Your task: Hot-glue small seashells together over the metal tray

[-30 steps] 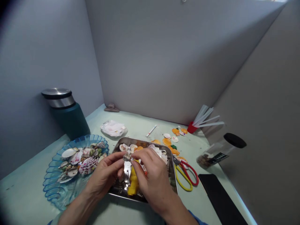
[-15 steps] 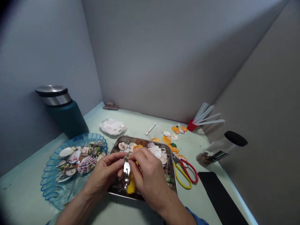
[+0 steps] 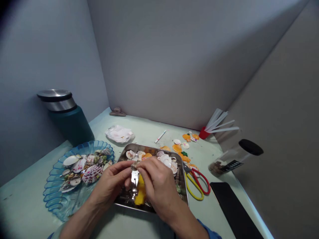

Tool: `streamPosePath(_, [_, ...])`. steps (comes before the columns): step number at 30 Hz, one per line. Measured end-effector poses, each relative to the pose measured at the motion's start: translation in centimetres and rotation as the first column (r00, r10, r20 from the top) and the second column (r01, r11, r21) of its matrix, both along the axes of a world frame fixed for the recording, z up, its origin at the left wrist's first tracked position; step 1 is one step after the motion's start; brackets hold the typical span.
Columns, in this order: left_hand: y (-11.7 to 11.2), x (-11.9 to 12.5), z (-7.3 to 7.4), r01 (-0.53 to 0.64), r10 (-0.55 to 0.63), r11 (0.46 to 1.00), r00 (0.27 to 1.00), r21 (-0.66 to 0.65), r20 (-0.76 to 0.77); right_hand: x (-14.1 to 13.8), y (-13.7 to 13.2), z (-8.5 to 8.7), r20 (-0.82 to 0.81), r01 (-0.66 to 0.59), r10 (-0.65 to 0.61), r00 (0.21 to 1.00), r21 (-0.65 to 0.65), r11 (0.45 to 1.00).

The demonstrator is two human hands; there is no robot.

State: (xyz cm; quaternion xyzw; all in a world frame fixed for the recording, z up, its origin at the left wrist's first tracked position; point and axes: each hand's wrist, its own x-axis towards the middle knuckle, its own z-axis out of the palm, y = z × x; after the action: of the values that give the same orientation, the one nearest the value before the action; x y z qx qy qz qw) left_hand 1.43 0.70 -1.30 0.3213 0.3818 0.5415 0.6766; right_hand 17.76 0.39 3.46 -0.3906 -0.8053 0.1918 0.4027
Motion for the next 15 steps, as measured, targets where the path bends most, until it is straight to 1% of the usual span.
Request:
streamPosePath(6, [0.0, -0.1, 0.3, -0.013, 0.013, 1.0, 1.0, -0.015, 0.016, 0.2, 0.2, -0.2, -0.015, 0.0, 0.0, 1.0, -0.011, 1.0])
streamPosePath(9, [0.0, 0.0, 0.6, -0.018, 0.019, 1.0, 0.999, -0.026, 0.029, 0.5, 0.1, -0.1, -0.053, 0.047, -0.048, 0.997, -0.015, 0.999])
streamPosePath(11, [0.0, 0.0, 0.7, -0.021, 0.022, 0.999, 0.999, -0.03, 0.034, 0.5, -0.2, 0.1, -0.126, 0.1, -0.105, 0.986, -0.041, 0.994])
streamPosePath(13, [0.0, 0.0, 0.7, -0.022, 0.023, 0.999, 0.999, -0.031, 0.035, 0.5, -0.7, 1.0, -0.239, 0.118, -0.136, 0.961, -0.09, 0.989])
streamPosePath(15, [0.0, 0.0, 0.6, -0.029, 0.03, 0.999, 0.999, -0.032, 0.033, 0.5, -1.5, 2.5, -0.371, 0.069, -0.118, 0.921, -0.143, 0.987])
